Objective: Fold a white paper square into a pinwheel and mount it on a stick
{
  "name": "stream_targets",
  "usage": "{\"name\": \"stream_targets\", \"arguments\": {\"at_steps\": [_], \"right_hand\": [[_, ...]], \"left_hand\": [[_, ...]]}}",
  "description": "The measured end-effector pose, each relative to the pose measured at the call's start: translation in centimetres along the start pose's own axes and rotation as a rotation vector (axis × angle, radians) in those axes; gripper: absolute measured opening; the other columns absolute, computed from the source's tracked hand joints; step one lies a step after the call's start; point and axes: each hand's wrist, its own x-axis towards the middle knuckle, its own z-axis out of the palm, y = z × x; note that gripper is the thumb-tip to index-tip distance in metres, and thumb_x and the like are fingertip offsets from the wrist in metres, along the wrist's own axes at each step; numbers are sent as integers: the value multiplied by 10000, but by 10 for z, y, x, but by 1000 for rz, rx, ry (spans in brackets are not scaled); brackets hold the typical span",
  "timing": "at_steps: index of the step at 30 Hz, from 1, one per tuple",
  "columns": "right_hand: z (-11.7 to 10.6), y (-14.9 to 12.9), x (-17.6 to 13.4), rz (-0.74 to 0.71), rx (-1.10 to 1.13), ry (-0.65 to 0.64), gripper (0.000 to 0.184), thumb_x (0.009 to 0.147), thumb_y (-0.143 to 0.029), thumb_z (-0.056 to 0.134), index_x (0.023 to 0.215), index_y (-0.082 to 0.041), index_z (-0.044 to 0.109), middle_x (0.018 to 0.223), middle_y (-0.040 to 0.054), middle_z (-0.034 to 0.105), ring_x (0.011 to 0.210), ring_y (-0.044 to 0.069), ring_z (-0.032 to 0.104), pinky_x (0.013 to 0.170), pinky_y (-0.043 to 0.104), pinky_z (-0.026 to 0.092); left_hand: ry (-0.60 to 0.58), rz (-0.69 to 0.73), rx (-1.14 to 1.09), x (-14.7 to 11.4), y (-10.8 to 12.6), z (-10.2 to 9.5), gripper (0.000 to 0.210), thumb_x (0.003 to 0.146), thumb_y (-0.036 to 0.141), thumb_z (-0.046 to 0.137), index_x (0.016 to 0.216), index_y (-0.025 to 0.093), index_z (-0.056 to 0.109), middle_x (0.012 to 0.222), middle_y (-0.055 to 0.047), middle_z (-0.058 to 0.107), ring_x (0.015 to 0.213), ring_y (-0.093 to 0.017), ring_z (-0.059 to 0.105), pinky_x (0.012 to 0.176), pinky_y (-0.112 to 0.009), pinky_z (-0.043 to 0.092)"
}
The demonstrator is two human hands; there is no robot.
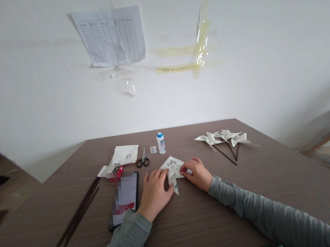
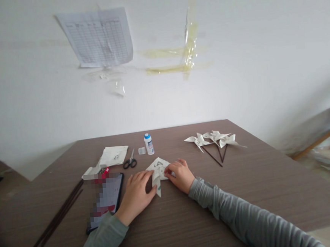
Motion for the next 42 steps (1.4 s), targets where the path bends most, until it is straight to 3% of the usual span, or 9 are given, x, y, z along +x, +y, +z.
{"name": "stream_targets", "arguments": {"at_steps": [3, 7, 11, 20, 29, 42], "right_hand": [[1, 0, -3, -39, -56, 3, 200, 1136, -250, 851, 1052, -407, 943, 1119, 98, 968, 1169, 414, 949, 1446, 750, 565], [7, 6, -8, -142, -131, 97, 208, 1165, -234, 865, 1094, -404, 964, 1141, 68, 985, 1145, 361, 957, 1425, 680, 617], [13, 14, -10, -211, -113, 125, 162, 1182, -254, 866, 1176, -362, 987, 1177, 76, 994, 1171, 355, 957, 1441, 727, 610], [11, 13, -11, -168, -74, 84, 238, 1207, -277, 768, 1179, -357, 990, 1217, 101, 984, 1227, 379, 924, 1495, 780, 523], [8, 8, -11, -176, -132, 100, 228, 1186, -278, 824, 1139, -419, 997, 1164, 69, 979, 1184, 365, 940, 1444, 708, 584], [3, 4, -11, -129, -105, 35, 266, 1177, -300, 755, 1155, -408, 998, 1206, 80, 972, 1235, 384, 921, 1475, 766, 538]], "left_hand": [[-9, 5, -10, 1, 0, -1, 548, 1110, 248, 853, 1654, 300, 881, 1694, -156, 901, 1647, -453, 802, 1521, -758, 529], [-15, 18, -27, 1, -2, -1, 548, 1103, 269, 867, 1650, 310, 880, 1695, -156, 898, 1637, -460, 803, 1501, -765, 545], [-22, 13, -37, 3, -6, 3, 532, 1108, 288, 863, 1639, 294, 880, 1755, -171, 861, 1685, -466, 770, 1513, -769, 525], [-37, 15, -63, 5, -5, 2, 592, 1095, 280, 880, 1685, 319, 870, 1730, -155, 872, 1678, -464, 768, 1534, -770, 495], [-113, 21, -46, 10, 4, -5, 622, 1097, 249, 865, 1703, 386, 893, 1809, -142, 817, 1752, -463, 703, 1552, -800, 463], [-140, 8, -54, 11, 10, -9, 563, 1079, 224, 879, 1614, 382, 957, 1859, -146, 786, 1768, -483, 688, 1566, -837, 432]]}}
